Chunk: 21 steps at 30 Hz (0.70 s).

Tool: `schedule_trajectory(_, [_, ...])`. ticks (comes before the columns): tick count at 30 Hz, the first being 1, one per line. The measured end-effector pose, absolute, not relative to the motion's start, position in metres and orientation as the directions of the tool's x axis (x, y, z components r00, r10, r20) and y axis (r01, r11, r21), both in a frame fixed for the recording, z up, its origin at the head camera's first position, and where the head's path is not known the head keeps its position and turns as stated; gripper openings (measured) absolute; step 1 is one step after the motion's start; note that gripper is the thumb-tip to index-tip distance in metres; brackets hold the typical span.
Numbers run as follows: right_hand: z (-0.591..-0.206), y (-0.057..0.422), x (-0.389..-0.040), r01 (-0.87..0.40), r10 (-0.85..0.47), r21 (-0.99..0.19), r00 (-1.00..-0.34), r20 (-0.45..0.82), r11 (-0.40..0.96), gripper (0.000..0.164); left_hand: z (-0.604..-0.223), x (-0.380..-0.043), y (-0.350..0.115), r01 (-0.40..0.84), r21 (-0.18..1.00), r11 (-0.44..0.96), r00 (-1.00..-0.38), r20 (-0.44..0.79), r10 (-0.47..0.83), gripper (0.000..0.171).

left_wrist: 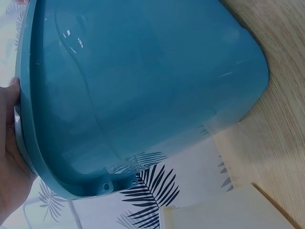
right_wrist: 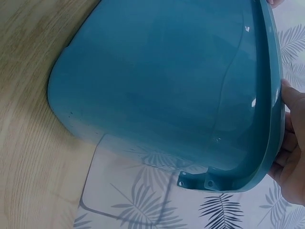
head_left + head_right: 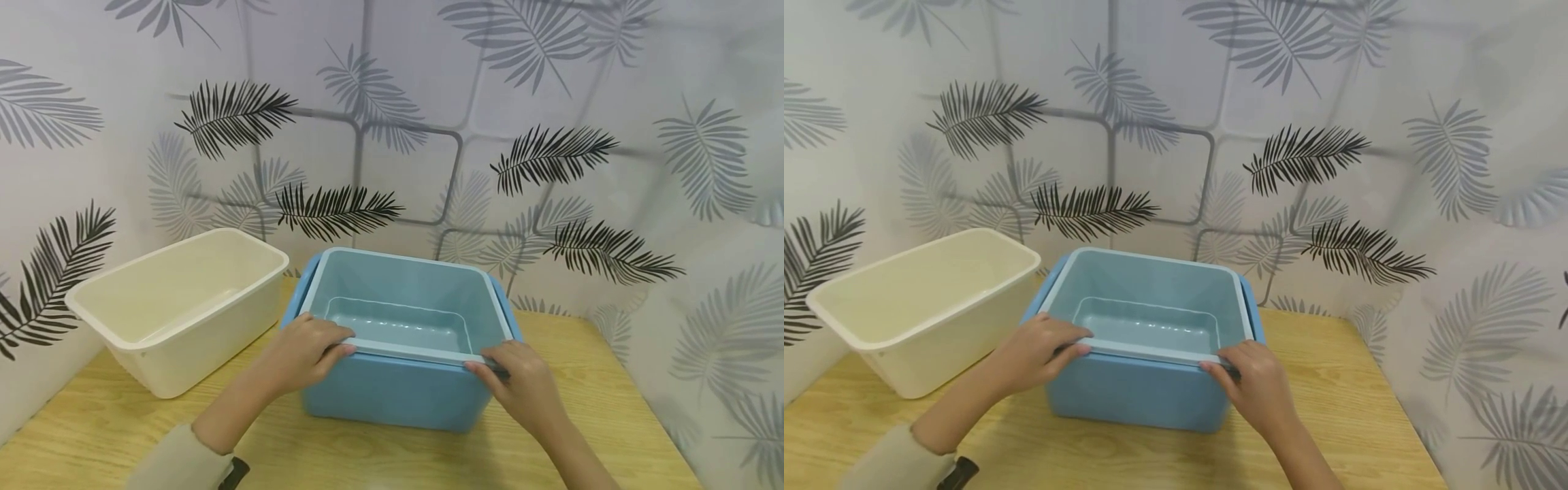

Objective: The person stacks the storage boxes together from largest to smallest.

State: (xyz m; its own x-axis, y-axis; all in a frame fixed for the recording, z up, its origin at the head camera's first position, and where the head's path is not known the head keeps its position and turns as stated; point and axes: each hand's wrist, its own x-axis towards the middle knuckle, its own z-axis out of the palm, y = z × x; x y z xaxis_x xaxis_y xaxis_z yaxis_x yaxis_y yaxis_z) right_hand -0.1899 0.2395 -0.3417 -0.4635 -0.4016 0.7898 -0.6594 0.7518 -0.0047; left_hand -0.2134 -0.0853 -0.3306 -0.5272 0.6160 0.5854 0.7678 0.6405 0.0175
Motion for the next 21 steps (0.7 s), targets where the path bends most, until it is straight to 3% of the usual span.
schedule_trajectory(7, [-0.342,0.241,-0.190,-0.661,-0.397,-0.004,-0.456,0.796,0.750,0.020,-0.331,-0.215,-0.084,0.777,0.031,0.628,-0.521,0.593,0.614,0.019])
schedule_trajectory(11, [-0.343,0.239,-0.190,-0.677,-0.393,-0.019,-0.450,0.802,0.736,0.021,-0.332,-0.216,-0.086,0.807,0.037,0.589,-0.462,0.660,0.592,0.018])
schedule_trajectory(15, [-0.345,0.234,-0.190,-0.694,-0.387,-0.034,-0.441,0.809,0.720,0.027,-0.332,-0.215,-0.097,0.801,0.042,0.597,-0.429,0.736,0.524,0.031])
schedule_trajectory(21, [-0.346,0.213,-0.191,-0.738,-0.349,-0.078,-0.406,0.845,0.670,0.043,-0.335,-0.213,-0.129,0.713,0.048,0.699,-0.470,0.773,0.426,0.050])
